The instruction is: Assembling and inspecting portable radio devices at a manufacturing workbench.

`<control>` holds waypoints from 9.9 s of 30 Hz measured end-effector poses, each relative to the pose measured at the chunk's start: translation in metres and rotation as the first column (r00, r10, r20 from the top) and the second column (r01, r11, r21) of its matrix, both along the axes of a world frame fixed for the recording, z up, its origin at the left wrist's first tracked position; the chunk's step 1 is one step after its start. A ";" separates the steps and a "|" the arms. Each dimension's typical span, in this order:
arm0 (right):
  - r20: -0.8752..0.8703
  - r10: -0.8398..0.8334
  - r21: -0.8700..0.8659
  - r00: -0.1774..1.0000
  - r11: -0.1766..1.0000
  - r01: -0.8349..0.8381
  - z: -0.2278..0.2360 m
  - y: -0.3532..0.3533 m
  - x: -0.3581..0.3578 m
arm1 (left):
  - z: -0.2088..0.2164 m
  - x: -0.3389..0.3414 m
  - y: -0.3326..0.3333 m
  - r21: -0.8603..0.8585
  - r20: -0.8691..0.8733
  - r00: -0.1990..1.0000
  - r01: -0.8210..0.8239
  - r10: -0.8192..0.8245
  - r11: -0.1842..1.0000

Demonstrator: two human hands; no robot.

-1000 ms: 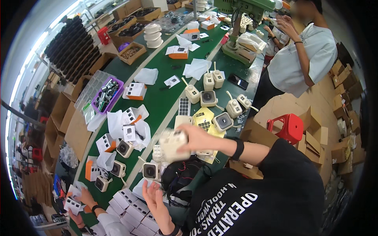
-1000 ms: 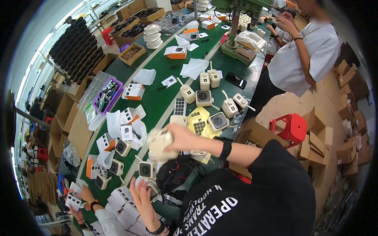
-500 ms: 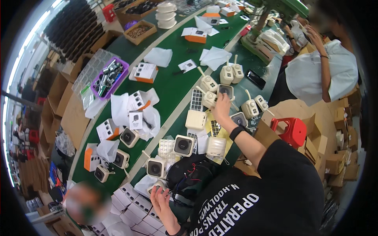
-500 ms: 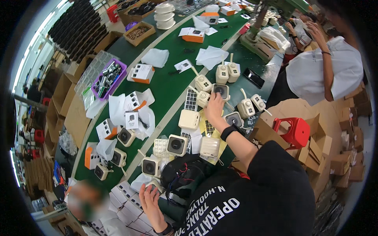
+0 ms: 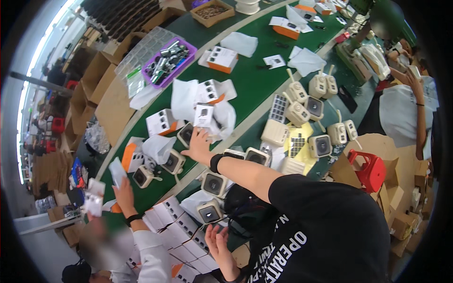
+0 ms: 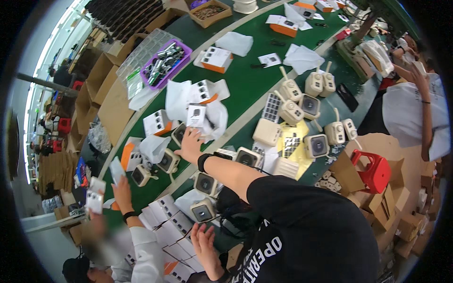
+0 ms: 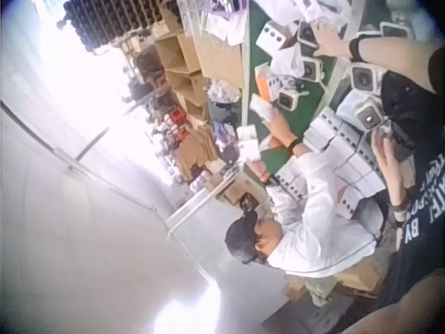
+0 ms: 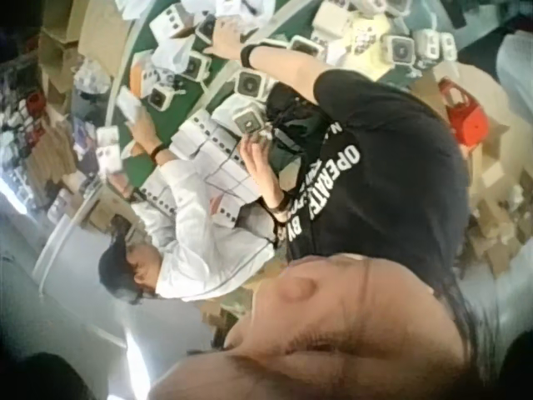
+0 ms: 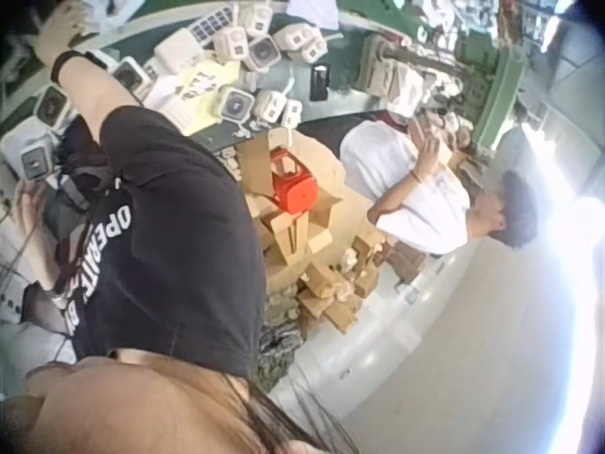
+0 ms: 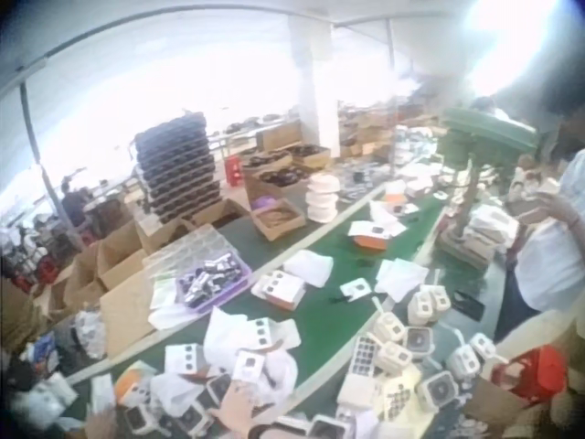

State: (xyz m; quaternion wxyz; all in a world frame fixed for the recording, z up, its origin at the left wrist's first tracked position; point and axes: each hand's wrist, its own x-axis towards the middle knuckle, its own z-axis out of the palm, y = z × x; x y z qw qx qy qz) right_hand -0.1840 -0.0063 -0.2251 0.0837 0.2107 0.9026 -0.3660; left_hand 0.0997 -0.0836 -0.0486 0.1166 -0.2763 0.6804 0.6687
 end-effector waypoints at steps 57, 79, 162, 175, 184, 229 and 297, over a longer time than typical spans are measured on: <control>-0.537 0.155 -0.783 0.829 0.273 -0.559 0.298 0.078 0.304 | 0.105 0.023 -0.004 0.997 -0.069 0.998 0.069 0.005 -0.036; -0.415 0.023 -0.897 0.910 0.155 -0.413 0.278 0.104 0.305 | 0.092 0.016 0.005 0.968 0.225 0.961 -0.240 -0.160 -0.079; -0.101 -0.149 -0.857 0.984 0.515 -0.010 0.155 0.318 0.350 | 0.015 -0.017 0.189 0.745 0.223 0.590 0.411 -0.776 0.526; -0.330 -0.218 -0.606 0.919 0.795 -0.028 0.167 0.303 0.349 | 0.008 -0.026 0.175 0.724 0.185 0.679 0.395 -0.710 0.566; -0.320 -0.394 -0.708 0.862 0.704 0.059 0.154 0.317 0.368 | 0.007 -0.013 0.194 0.579 0.169 0.734 0.466 -0.658 0.669; -0.697 -0.081 -0.065 0.712 0.997 0.050 0.051 0.338 0.092 | -0.027 -0.048 0.074 0.539 0.193 0.969 0.028 -0.155 0.842; -0.904 0.414 0.154 0.107 0.549 -0.822 0.305 0.084 0.263 | 0.130 0.001 -0.028 0.182 -0.716 0.697 0.139 0.034 0.974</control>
